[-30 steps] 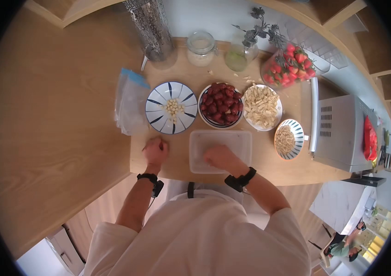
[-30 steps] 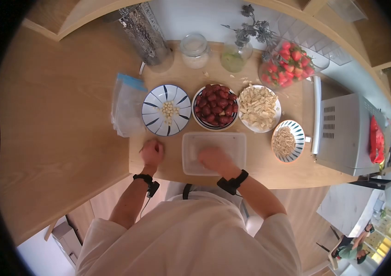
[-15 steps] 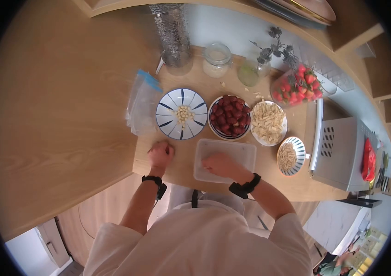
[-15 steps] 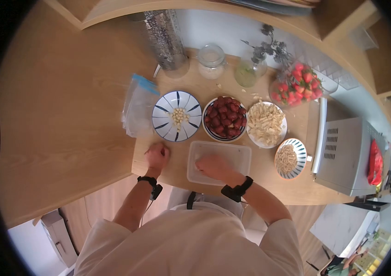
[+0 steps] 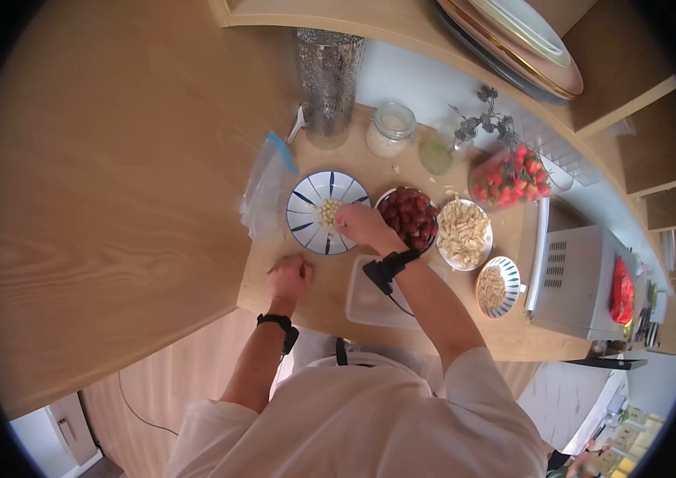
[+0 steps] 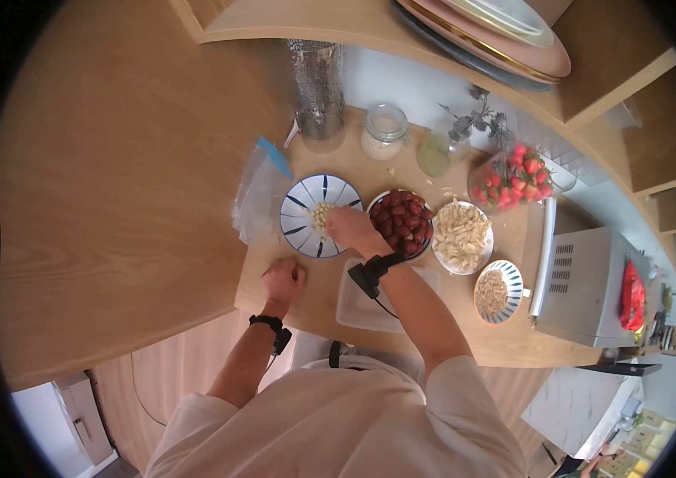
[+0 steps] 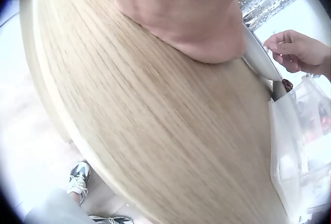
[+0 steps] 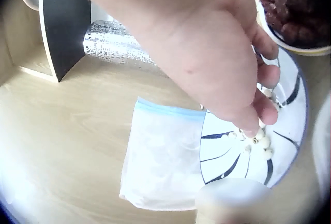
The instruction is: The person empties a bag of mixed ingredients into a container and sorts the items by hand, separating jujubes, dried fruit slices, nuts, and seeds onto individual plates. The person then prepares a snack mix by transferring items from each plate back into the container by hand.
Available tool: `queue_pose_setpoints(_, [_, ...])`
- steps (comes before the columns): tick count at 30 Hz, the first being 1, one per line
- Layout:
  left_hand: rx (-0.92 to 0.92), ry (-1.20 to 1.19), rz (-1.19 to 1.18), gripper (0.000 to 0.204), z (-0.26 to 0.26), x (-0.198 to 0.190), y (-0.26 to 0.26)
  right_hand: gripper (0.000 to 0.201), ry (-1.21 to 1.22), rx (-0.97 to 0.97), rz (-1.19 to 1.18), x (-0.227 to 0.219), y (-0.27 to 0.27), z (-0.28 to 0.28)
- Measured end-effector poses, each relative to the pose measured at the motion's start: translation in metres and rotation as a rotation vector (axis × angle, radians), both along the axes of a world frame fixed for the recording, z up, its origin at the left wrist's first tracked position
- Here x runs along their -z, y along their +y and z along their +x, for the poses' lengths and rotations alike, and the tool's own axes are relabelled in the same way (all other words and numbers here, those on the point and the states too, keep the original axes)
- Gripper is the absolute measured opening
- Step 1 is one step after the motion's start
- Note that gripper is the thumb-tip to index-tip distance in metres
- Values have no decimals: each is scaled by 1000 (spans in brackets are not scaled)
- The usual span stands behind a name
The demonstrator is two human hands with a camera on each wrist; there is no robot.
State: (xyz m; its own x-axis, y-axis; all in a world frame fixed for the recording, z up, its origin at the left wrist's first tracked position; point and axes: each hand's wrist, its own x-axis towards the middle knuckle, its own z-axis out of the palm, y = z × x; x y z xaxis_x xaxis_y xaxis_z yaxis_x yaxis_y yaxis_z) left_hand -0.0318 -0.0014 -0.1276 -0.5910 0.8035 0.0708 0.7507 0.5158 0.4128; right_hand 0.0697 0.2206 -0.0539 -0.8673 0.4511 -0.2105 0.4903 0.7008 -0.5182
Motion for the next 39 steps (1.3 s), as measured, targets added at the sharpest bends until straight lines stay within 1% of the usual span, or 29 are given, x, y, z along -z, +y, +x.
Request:
queue_pose_setpoints(2, [0,7,18,15,0,1,-1,19,-20,24,16,-7,9,-12])
queue_pose_setpoints(4, [19,7,33,16,2,1,-1,19,107,-29,2,-21,20,-18])
queue_pose_setpoints(5, [34,-37,25,16,1,1,-1,19,102,-15,9,-30,26,-20])
queue_pose_setpoints(6, [50,-79,17,16,0,0,-1,19,122,-15,-16,-53,29,-23])
queue_pose_setpoints(8, [64,-85,-5,16,1,-8,-1,19,148,1,-32,-94,31,-24])
queue_pose_setpoints(9, [62,-87,-34,16,1,-11,0,19,249,6,-33,-111,32,-23])
queue_pose_setpoints(10, [80,-79,-28,16,0,-11,0,19,353,12,-33,-128,33,-19])
queue_pose_setpoints(11, [75,-67,-20,16,0,-10,-1,19,361,30,-24,-144,33,-13])
queue_pose_setpoints(13, [92,-48,-9,16,2,-14,0,18,420,83,-92,-171,31,3])
queue_pose_setpoints(15, [67,-66,0,16,5,-22,0,17,466,116,-92,-188,27,33])
queue_pose_setpoints(16, [87,-58,1,16,5,-21,0,16,503,129,-101,-191,25,51])
queue_pose_setpoints(17, [77,-42,8,17,5,-19,0,16,512,146,-96,-190,21,71])
queue_pose_setpoints(19, [81,-18,12,17,4,-14,-2,14,563,314,-272,-179,11,115])
queue_pose_setpoints(22, [107,-16,57,17,1,-8,1,11,477,499,-187,-138,-3,182])
queue_pose_setpoints(23, [83,7,3,17,1,-6,-1,11,458,553,-174,-121,-10,202])
queue_pose_setpoints(24, [58,27,-51,17,2,-4,-2,11,454,563,-180,-106,-19,220])
queue_pose_setpoints(26, [65,26,-52,17,4,-7,-2,11,262,659,-59,-78,-39,250])
queue_pose_setpoints(29, [67,36,-38,17,4,-6,1,14,299,734,-132,-27,-65,283])
queue_pose_setpoints(31, [73,40,-38,18,2,-5,-1,15,317,779,-189,-11,-88,284])
queue_pose_setpoints(32, [93,61,-8,18,7,-2,1,16,338,819,-240,-2,-98,290])
queue_pose_setpoints(33, [101,87,30,18,5,-3,1,16,333,828,-244,2,-103,290])
queue_pose_setpoints(35, [106,104,-12,17,4,-2,0,19,319,834,-250,8,-109,289])
queue_pose_setpoints(37, [113,161,17,17,5,-2,2,22,333,821,-300,4,-108,291])
queue_pose_setpoints(39, [105,145,29,19,6,1,0,24,348,804,-351,-1,-107,292])
